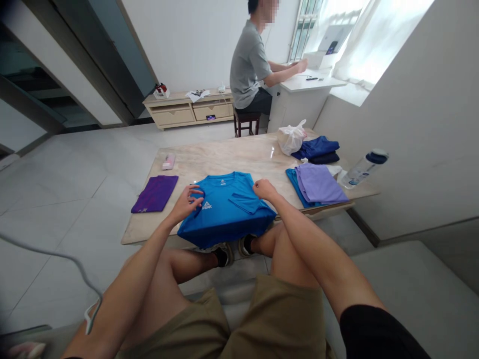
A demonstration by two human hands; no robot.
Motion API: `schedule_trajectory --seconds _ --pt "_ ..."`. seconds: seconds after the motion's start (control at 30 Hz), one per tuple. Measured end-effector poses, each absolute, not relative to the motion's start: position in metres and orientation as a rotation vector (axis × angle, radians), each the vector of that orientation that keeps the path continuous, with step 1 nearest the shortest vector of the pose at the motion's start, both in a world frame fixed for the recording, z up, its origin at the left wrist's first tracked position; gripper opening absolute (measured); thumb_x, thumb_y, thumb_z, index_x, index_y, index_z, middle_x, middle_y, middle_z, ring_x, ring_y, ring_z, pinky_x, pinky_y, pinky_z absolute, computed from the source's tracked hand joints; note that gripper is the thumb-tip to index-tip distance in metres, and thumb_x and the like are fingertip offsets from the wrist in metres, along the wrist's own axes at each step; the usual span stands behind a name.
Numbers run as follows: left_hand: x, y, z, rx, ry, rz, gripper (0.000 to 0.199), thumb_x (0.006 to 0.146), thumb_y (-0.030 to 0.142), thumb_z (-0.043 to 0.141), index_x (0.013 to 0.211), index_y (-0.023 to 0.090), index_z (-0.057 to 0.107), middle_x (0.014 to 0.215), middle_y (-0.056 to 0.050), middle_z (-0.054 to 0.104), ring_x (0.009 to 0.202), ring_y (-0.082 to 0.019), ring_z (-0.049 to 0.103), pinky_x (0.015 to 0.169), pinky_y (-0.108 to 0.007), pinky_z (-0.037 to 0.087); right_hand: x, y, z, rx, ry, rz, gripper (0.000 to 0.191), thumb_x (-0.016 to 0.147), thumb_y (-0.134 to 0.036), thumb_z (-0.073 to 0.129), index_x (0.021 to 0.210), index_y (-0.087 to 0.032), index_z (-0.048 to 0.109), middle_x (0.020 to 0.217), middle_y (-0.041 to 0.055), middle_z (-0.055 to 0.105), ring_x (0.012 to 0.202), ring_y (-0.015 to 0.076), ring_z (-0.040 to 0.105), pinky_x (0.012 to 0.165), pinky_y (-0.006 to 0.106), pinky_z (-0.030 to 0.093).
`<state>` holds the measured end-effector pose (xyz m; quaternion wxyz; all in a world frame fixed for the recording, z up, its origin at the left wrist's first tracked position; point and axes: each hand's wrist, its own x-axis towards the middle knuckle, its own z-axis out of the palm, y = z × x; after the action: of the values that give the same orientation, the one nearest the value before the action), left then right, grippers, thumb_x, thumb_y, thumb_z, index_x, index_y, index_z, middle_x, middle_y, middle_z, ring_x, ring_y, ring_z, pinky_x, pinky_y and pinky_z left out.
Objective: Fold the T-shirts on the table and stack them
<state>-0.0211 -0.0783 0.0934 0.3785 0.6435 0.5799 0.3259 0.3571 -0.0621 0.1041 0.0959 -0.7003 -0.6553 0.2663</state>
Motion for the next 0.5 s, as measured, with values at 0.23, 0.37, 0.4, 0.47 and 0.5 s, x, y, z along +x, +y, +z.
schedule_trajectory --seconds 0.23,0.37,0.4,0.47,0.5 --pt "-0.020 -0.085 0.068 2.171 1.438 0.442 0.042 0.101 0.026 0.053 0.141 0.019 0.061 0.140 -0.015 0.069 0.119 -0.027 0.072 0.112 -0.045 0.055 0.362 -0.064 0.104 -2.058 -1.956 0.816 0.027 0.104 -0.022 0.056 0.095 -0.014 0.080 0.083 0.0088 0.084 0.068 0.0176 0.076 0.063 0.020 0.051" --pt "-0.028 -0.091 0.051 2.364 1.405 0.216 0.044 0.100 0.027 0.057 0.144 0.019 0.063 0.154 -0.019 0.062 0.146 -0.035 0.057 0.126 -0.052 0.044 0.355 -0.062 0.108 -2.026 -1.993 0.837 0.027 0.104 -0.017 0.054 0.092 -0.015 0.078 0.083 0.0084 0.083 0.066 0.0173 0.075 0.064 0.021 0.051" --pt "-0.027 -0.093 0.048 2.382 1.410 0.180 0.045 0.101 0.028 0.058 0.145 0.019 0.063 0.157 -0.020 0.060 0.148 -0.036 0.056 0.127 -0.053 0.043 0.352 -0.062 0.108 -2.021 -2.005 0.836 0.027 0.104 -0.017 0.054 0.092 -0.015 0.077 0.082 0.0083 0.083 0.065 0.0174 0.075 0.064 0.021 0.051" --pt "-0.024 -0.094 0.043 2.392 1.407 0.144 0.049 0.103 0.032 0.058 0.149 0.018 0.061 0.162 -0.021 0.057 0.151 -0.037 0.054 0.128 -0.054 0.041 0.347 -0.061 0.109 -2.008 -2.041 0.822 0.027 0.105 -0.018 0.054 0.092 -0.016 0.077 0.082 0.0078 0.082 0.064 0.0178 0.074 0.065 0.022 0.051" --pt "-0.021 -0.095 0.042 2.392 1.399 0.138 0.051 0.104 0.034 0.057 0.152 0.018 0.060 0.164 -0.021 0.055 0.152 -0.037 0.052 0.129 -0.054 0.040 0.344 -0.061 0.110 -1.996 -2.067 0.813 0.026 0.105 -0.018 0.054 0.092 -0.017 0.077 0.082 0.0075 0.082 0.065 0.0182 0.075 0.066 0.022 0.051"
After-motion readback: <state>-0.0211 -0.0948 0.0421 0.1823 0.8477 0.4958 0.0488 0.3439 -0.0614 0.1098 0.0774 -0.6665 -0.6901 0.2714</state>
